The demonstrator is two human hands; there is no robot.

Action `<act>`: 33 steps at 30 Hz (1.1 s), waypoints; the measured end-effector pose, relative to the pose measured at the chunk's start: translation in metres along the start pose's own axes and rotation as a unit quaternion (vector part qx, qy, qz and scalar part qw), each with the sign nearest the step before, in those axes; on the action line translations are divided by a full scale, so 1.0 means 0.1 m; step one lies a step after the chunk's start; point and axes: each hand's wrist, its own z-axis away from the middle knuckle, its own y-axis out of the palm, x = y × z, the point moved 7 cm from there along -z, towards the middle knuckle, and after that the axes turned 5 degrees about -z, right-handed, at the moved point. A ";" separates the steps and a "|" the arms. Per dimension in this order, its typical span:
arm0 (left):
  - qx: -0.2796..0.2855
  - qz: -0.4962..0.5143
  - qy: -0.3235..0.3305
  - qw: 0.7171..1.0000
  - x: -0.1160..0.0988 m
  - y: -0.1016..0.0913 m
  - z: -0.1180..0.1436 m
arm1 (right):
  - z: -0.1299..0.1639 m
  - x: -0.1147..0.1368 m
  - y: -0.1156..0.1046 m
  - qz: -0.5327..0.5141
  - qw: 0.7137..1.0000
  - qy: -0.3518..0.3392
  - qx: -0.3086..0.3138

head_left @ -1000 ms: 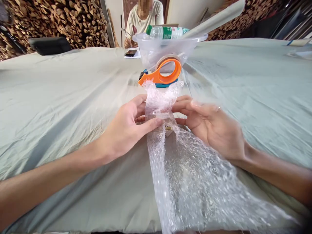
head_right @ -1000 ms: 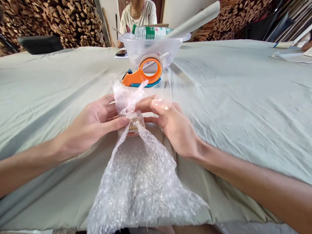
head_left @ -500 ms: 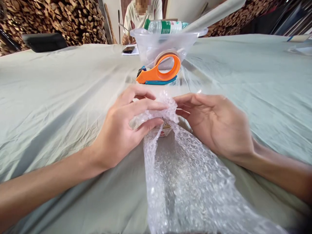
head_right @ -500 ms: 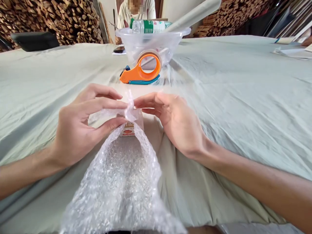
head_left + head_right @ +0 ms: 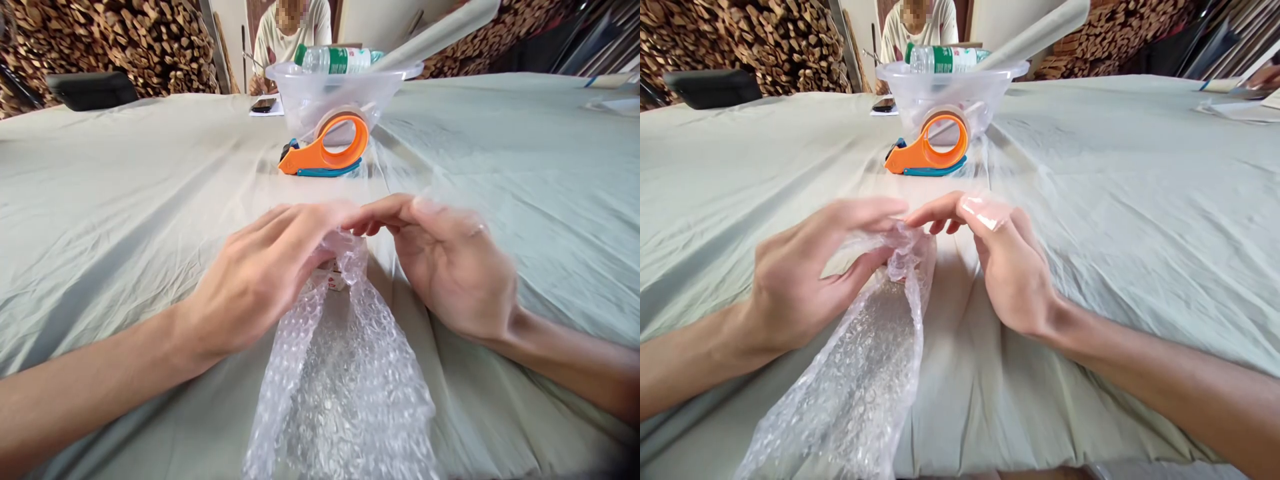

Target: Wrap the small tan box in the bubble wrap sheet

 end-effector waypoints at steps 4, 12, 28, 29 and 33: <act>0.030 -0.021 0.089 0.995 -0.06 -0.01 0.01 | 0.03 0.11 -0.02 0.008 0.998 -0.053 -0.015; 0.203 -0.069 0.152 0.965 -0.06 -0.05 0.15 | 0.09 0.14 -0.04 0.059 0.996 -0.067 -0.019; 0.258 0.009 0.094 0.962 0.04 -0.04 0.14 | 0.26 0.23 0.16 -0.051 0.985 0.016 0.165; 0.251 0.006 0.089 0.964 0.02 -0.02 0.15 | 0.27 0.23 0.16 -0.046 0.985 0.003 0.168; 0.119 0.009 0.082 0.989 -0.04 0.01 0.17 | 0.28 0.24 0.17 -0.039 0.988 -0.018 0.147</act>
